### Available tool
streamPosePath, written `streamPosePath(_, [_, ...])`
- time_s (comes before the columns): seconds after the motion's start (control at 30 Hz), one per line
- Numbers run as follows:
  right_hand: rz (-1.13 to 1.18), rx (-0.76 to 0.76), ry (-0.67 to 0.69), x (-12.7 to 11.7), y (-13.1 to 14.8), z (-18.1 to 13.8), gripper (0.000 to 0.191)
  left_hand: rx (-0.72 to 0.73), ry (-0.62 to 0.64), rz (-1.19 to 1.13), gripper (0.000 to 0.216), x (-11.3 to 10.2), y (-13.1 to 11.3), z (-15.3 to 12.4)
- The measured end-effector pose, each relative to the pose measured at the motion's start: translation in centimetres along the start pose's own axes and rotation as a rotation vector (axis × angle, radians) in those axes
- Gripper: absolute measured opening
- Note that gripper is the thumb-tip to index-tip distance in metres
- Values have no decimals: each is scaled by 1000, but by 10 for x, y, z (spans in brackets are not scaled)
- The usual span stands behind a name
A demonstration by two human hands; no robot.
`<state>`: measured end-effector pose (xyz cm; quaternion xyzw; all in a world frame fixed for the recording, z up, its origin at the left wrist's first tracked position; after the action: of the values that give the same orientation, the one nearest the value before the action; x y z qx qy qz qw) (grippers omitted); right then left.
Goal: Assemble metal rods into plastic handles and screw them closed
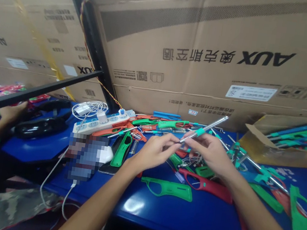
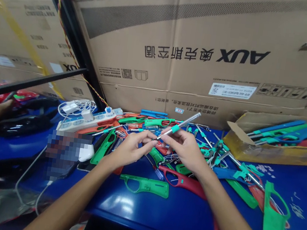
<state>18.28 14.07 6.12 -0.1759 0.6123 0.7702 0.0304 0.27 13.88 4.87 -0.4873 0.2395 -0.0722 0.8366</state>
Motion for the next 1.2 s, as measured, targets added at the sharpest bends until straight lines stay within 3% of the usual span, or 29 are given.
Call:
streamPosePath(0.4, [2,-74,-65,-2,5,-1,26,-147,-31,-190,24,-1,-2,5])
streamPosePath(0.53, [17,-100,-93,-4,8,-1,27,-123,-49,-248,26,0,-2,5])
streamPosePath(0.8, [57,-13,-35,7,3,-2,34,-198,-119,-336,28,-2,4,7])
streamPosePath(1.0, [90,-13,-39,7,0,-1,36,-153,-158,-348,30,-2,1,7])
streamPosePath(1.2, [140,0,-39,6,0,1,35,-107,-106,-371,24,1,0,6])
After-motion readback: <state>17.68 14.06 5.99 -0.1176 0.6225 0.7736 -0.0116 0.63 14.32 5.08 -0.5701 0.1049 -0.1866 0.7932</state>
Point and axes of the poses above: each hand's wrist, its own z-axis towards the middle knuckle, its own x-axis out of the palm, y = z × x, the point moved 4 cm from there along z, towards the middle knuckle, and after that the axes turned 11 degrees about -z, right-handed, at the moved point
